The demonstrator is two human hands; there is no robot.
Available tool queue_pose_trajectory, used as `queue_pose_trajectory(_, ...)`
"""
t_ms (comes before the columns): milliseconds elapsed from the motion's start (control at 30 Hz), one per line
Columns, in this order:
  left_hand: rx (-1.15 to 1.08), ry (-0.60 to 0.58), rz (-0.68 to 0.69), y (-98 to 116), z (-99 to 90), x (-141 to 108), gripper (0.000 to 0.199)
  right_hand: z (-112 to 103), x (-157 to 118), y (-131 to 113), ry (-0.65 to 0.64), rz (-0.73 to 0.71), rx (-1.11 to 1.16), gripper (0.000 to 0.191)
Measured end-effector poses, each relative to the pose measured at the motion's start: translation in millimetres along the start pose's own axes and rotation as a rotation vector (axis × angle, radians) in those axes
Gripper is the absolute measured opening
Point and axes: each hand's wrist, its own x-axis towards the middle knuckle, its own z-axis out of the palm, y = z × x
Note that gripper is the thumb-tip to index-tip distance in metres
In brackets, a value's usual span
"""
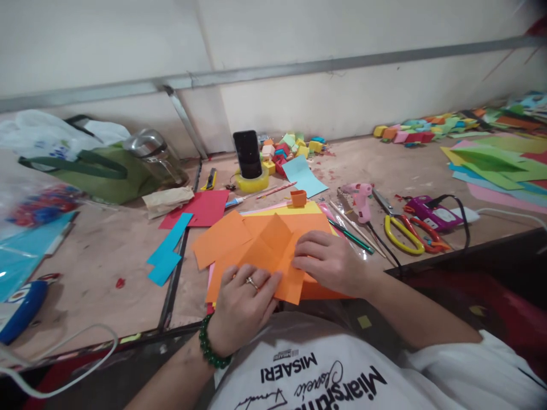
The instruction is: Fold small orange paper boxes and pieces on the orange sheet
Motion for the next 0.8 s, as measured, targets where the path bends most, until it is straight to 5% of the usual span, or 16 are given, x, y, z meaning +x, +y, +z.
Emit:
queue_pose_trajectory(267,0.042,-0.255,-0.024,-9.7,23.0,-13.6,0.025,15.8,-33.6,-7.6,-0.132,0.125,0.016,0.026)
queue_pose_trajectory(400,-0.073,-0.303,-0.077,-8.6,26.0,-12.5,0.025,18.1,-41.8,-9.1,-0.278,0.241,0.091,0.023)
queue_pose_trajectory(567,-0.19,-0.359,-0.222,-18.9,26.9,-7.1,0.027,19.7,-45.2,-8.5,-0.276,0.372,0.205,0.028)
queue_pose_trajectory(700,-0.213,-0.456,-0.337,-27.1,28.3,-1.3,0.026,22.4,-44.5,-2.7,-0.198,0.66,0.251,0.022)
queue_pose_trajectory(800,-0.138,-0.482,-0.386,-27.0,32.1,1.3,0.029,22.8,-44.9,4.8,-0.194,0.876,0.164,0.039)
